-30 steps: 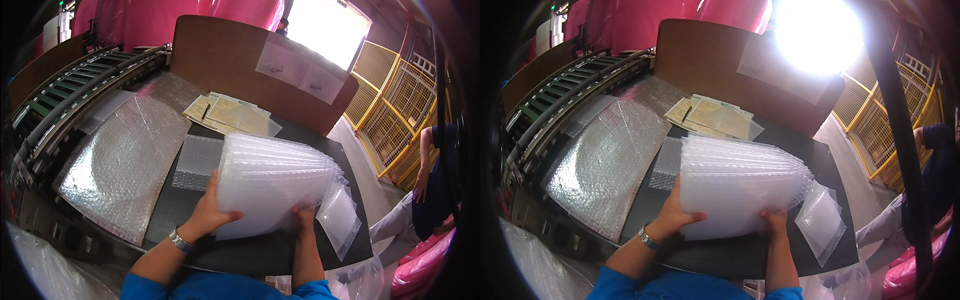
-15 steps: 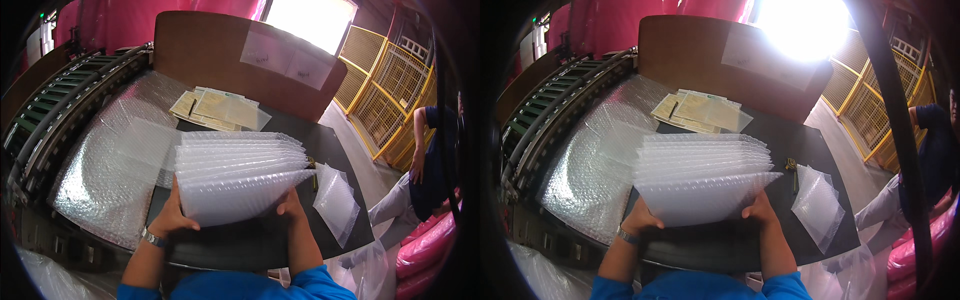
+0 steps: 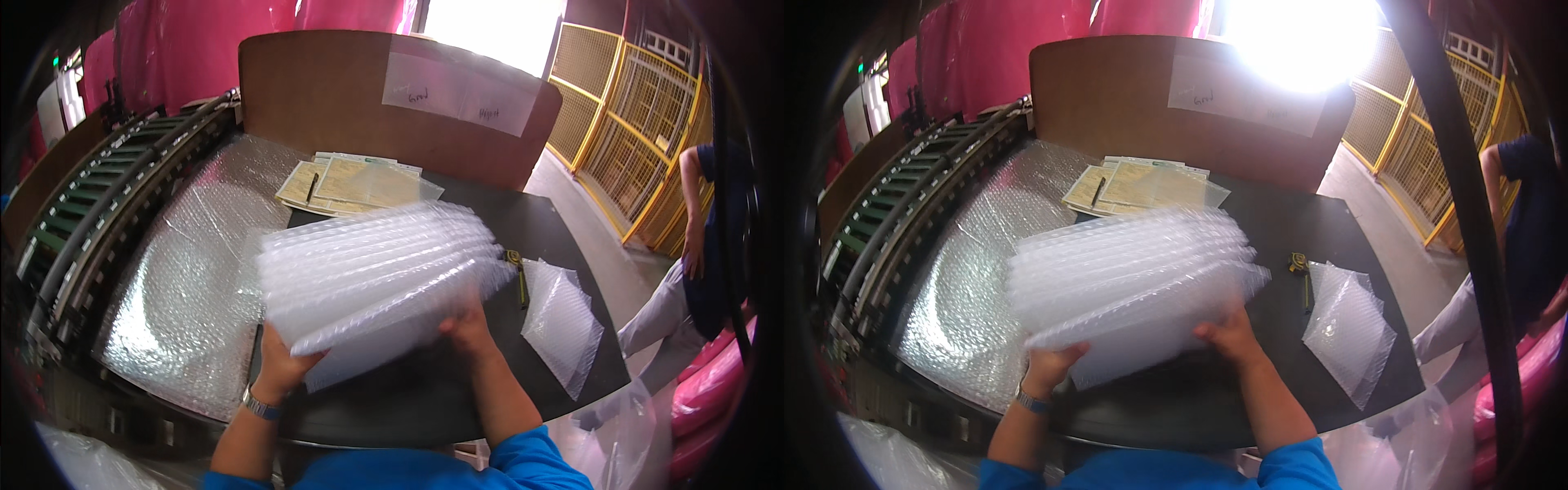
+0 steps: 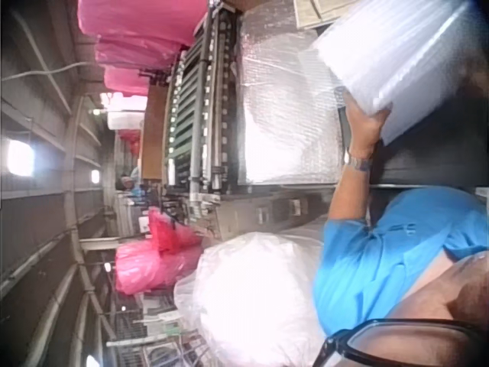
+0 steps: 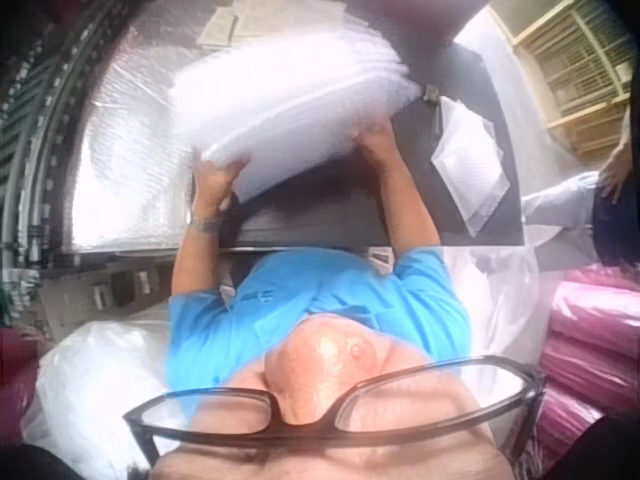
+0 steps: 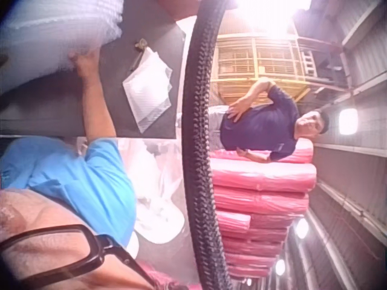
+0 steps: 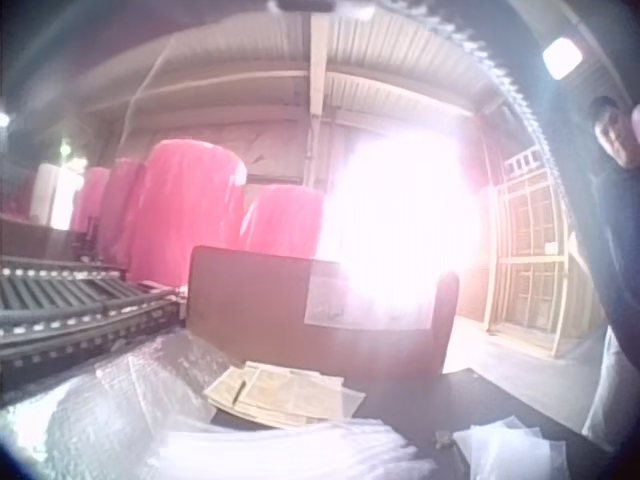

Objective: The person stands at a workstation and repeatedly picks up stacks of bubble wrap sheets. They separate the sheets and place them into a large clear plastic bag positioned to their left. The person continues this process, handling the bubble wrap and organizing it into the bag.

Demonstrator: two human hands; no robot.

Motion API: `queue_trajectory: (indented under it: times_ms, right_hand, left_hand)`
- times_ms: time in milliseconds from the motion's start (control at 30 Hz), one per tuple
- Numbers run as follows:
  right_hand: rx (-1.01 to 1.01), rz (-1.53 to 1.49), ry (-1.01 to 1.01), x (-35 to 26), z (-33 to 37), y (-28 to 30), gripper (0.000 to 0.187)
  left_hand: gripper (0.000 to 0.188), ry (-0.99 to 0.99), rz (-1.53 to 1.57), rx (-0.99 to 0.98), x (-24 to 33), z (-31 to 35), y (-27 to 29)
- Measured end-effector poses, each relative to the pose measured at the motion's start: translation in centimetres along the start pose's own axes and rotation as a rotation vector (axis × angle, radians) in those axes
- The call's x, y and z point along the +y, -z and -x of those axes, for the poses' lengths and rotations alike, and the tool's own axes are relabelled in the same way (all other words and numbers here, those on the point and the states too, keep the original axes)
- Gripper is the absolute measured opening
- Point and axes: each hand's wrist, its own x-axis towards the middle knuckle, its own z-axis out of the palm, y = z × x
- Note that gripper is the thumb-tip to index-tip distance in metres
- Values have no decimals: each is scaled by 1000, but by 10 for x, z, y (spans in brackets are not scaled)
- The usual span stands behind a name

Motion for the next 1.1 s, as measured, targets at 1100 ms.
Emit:
queue_trajectory:
  times_ms: [1100]
  right_hand:
    - [-60, 613, 240, 6, -21, 8, 29]
  left_hand:
    - [41, -322, -964, 613, -40, 75, 53]
